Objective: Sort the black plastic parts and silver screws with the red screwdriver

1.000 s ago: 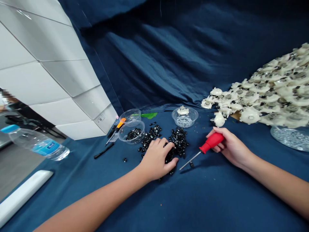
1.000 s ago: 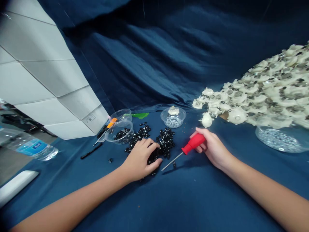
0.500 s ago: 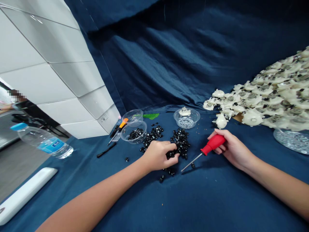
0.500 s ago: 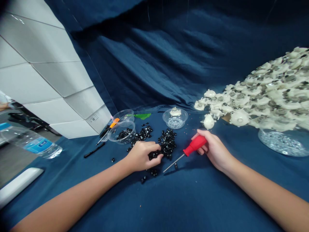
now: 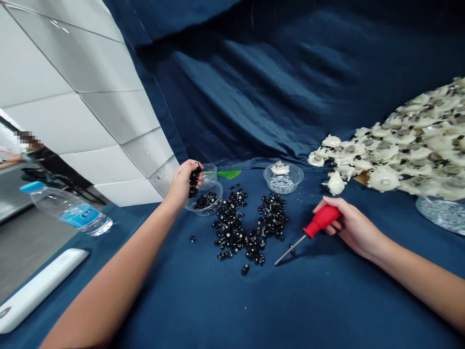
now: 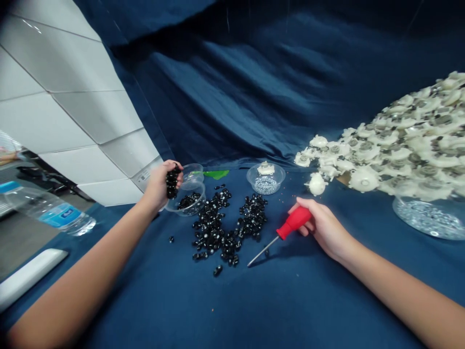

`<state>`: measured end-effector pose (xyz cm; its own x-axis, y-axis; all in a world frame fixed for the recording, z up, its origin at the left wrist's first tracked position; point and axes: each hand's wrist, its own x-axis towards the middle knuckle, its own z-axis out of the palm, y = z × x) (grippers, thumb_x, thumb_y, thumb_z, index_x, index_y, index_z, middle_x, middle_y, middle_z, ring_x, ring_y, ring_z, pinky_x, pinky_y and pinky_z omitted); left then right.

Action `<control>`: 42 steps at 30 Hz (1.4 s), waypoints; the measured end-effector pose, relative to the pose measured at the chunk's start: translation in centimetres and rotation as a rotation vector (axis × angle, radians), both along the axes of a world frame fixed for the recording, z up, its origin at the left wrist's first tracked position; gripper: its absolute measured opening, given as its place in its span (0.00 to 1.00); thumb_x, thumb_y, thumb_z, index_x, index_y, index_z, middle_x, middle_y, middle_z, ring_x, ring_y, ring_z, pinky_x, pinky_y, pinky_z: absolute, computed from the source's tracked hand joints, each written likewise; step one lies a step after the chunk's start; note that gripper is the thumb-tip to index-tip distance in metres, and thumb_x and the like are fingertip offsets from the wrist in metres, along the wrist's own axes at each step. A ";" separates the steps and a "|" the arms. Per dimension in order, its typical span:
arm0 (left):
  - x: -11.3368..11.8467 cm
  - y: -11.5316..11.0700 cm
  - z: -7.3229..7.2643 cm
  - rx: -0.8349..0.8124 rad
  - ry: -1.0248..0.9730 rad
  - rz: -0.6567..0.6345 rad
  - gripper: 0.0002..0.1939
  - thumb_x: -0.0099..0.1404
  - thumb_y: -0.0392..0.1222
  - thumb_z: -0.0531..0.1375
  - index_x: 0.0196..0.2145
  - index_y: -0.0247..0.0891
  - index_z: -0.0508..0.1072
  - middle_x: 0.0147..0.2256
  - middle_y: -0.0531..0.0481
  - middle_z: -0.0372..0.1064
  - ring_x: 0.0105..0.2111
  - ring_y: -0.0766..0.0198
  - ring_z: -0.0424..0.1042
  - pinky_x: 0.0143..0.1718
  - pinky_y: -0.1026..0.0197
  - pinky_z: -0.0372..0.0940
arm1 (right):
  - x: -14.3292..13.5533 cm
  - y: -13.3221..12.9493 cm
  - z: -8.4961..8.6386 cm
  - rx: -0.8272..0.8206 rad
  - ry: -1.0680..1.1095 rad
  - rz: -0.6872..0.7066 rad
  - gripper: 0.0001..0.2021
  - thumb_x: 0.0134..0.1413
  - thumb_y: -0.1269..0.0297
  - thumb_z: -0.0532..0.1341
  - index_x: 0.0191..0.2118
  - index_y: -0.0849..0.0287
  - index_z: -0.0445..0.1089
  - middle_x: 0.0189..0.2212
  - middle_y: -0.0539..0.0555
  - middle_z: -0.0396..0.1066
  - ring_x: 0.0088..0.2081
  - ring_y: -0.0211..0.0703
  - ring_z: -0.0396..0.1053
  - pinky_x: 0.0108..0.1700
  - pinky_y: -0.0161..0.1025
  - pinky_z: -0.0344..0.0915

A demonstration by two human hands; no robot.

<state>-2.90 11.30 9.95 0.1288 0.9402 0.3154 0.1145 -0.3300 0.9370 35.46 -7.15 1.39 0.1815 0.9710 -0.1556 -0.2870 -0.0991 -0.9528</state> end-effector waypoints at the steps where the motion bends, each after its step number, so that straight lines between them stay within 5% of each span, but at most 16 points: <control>1: -0.4 0.5 -0.4 -0.030 -0.002 -0.003 0.12 0.65 0.52 0.61 0.37 0.41 0.71 0.26 0.55 0.66 0.24 0.64 0.65 0.25 0.63 0.59 | -0.1 0.0 0.0 -0.003 -0.013 0.004 0.21 0.60 0.45 0.68 0.30 0.60 0.80 0.13 0.44 0.52 0.18 0.38 0.58 0.25 0.37 0.56; 6: -1.1 1.7 -1.4 -0.096 0.065 -0.033 0.15 0.63 0.54 0.59 0.34 0.39 0.72 0.31 0.50 0.72 0.34 0.59 0.73 0.38 0.59 0.70 | -0.1 0.0 0.1 -0.005 -0.044 0.008 0.21 0.60 0.45 0.67 0.29 0.60 0.81 0.14 0.45 0.53 0.18 0.38 0.58 0.26 0.37 0.54; 12: -2.1 1.7 -0.2 -0.158 0.402 -0.180 0.21 0.65 0.62 0.65 0.33 0.40 0.82 0.40 0.40 0.81 0.44 0.49 0.78 0.52 0.47 0.72 | 0.0 0.0 0.0 0.012 -0.042 0.025 0.21 0.62 0.45 0.67 0.29 0.60 0.81 0.14 0.45 0.53 0.19 0.37 0.56 0.26 0.38 0.54; 18: 2.4 -1.4 0.5 0.126 0.644 -0.169 0.22 0.69 0.62 0.64 0.50 0.45 0.82 0.55 0.44 0.78 0.56 0.47 0.76 0.63 0.41 0.66 | 0.2 0.3 -0.1 0.025 -0.028 0.023 0.21 0.62 0.46 0.67 0.30 0.59 0.81 0.13 0.44 0.53 0.18 0.38 0.56 0.26 0.38 0.56; 22: 7.9 -3.0 -2.1 0.106 0.895 -0.364 0.38 0.69 0.70 0.60 0.67 0.44 0.70 0.69 0.38 0.65 0.68 0.42 0.67 0.68 0.41 0.62 | 0.2 0.4 0.0 0.027 -0.030 0.019 0.21 0.62 0.45 0.67 0.29 0.60 0.81 0.13 0.44 0.52 0.18 0.38 0.56 0.26 0.38 0.56; 25: 11.1 -2.1 -4.9 0.060 1.165 -0.193 0.50 0.66 0.75 0.58 0.71 0.35 0.64 0.76 0.28 0.50 0.75 0.28 0.47 0.71 0.30 0.51 | 0.3 0.4 0.1 0.024 -0.044 0.026 0.22 0.62 0.45 0.66 0.29 0.60 0.81 0.12 0.44 0.52 0.18 0.38 0.57 0.26 0.38 0.56; 28: 12.2 -0.7 -6.7 -0.013 1.265 -0.056 0.48 0.69 0.75 0.53 0.71 0.35 0.64 0.75 0.25 0.51 0.73 0.21 0.50 0.67 0.21 0.50 | 0.4 0.5 0.0 0.019 -0.060 0.046 0.22 0.61 0.44 0.67 0.30 0.60 0.81 0.13 0.45 0.54 0.18 0.38 0.57 0.25 0.38 0.55; 31: 11.5 -1.1 -6.6 0.041 1.261 -0.080 0.47 0.70 0.78 0.49 0.67 0.37 0.69 0.70 0.26 0.60 0.68 0.24 0.60 0.63 0.25 0.58 | 0.6 0.5 -0.2 0.023 -0.061 0.053 0.22 0.61 0.44 0.67 0.30 0.60 0.81 0.13 0.45 0.55 0.19 0.39 0.58 0.25 0.38 0.55; 34: 9.6 -3.6 -5.5 0.193 1.206 -0.274 0.44 0.71 0.79 0.47 0.63 0.39 0.73 0.62 0.32 0.70 0.62 0.34 0.68 0.60 0.35 0.65 | 0.7 0.6 -0.4 0.035 -0.054 0.046 0.21 0.61 0.45 0.68 0.30 0.60 0.81 0.14 0.45 0.56 0.19 0.38 0.57 0.26 0.38 0.55; 38: 6.3 -7.6 -4.0 0.270 1.181 -0.495 0.40 0.73 0.74 0.53 0.71 0.46 0.66 0.66 0.37 0.66 0.63 0.40 0.67 0.64 0.38 0.62 | 0.8 0.5 -0.5 0.044 -0.054 0.043 0.21 0.62 0.46 0.67 0.30 0.60 0.81 0.15 0.47 0.60 0.19 0.37 0.57 0.25 0.38 0.54; 42: 3.4 -10.1 -4.1 0.273 1.162 -0.564 0.49 0.66 0.75 0.62 0.76 0.52 0.57 0.73 0.39 0.57 0.70 0.37 0.59 0.69 0.36 0.57 | 0.7 0.6 -0.5 0.035 -0.061 0.038 0.21 0.63 0.46 0.67 0.30 0.61 0.82 0.14 0.47 0.60 0.19 0.36 0.56 0.25 0.37 0.52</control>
